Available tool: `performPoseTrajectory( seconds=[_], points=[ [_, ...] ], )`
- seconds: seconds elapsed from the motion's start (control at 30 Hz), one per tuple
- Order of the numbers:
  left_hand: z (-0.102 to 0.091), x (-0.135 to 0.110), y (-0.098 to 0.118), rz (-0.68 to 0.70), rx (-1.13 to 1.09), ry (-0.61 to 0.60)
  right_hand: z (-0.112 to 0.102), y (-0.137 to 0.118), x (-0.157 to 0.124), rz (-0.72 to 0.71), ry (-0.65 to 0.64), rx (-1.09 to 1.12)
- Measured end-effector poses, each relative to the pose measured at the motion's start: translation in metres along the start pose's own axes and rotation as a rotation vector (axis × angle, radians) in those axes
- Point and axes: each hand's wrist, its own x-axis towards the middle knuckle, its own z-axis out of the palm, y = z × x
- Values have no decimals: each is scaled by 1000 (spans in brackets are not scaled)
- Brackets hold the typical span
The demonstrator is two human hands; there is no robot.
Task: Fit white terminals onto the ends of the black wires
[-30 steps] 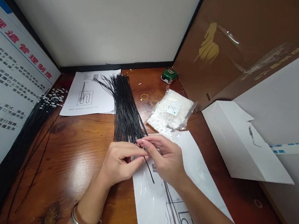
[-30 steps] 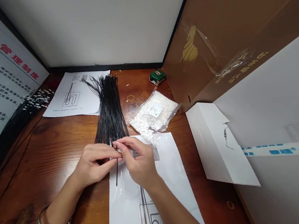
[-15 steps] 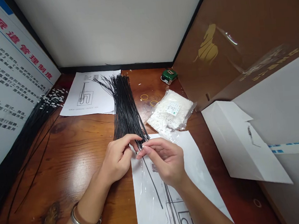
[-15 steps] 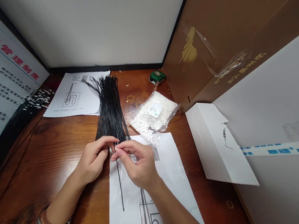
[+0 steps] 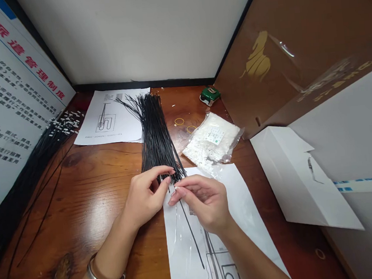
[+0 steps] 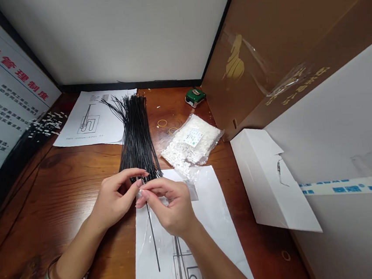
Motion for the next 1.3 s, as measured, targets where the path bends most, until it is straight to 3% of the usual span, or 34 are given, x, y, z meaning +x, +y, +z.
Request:
performPoseTrajectory(
  seconds=[0.17,0.33,0.53,0.8,1.0,1.17,1.3],
  points=[
    [1,-1,-1,57,-25,-45,-1,0,1,27,24,22],
    [1,0,-4,-8,-57,-13,0,-1,1,63,-52,65],
    [-1,-1,-3,130,-88,-116,-1,0,1,62,-23,30],
    [0,-1,-6,26,-81,-16,-1,-4,2,81,-176,-12],
    [-1,-2,-5,112,-100,-80,-4,-3,4,60,-76,-82],
    [-2,0,-4,38,-88,-14,-3,-3,2,84,-148,-33],
    [-4,-1,-3,53,-111,-69,-2,-4,4,59,-127,-71]
  ],
)
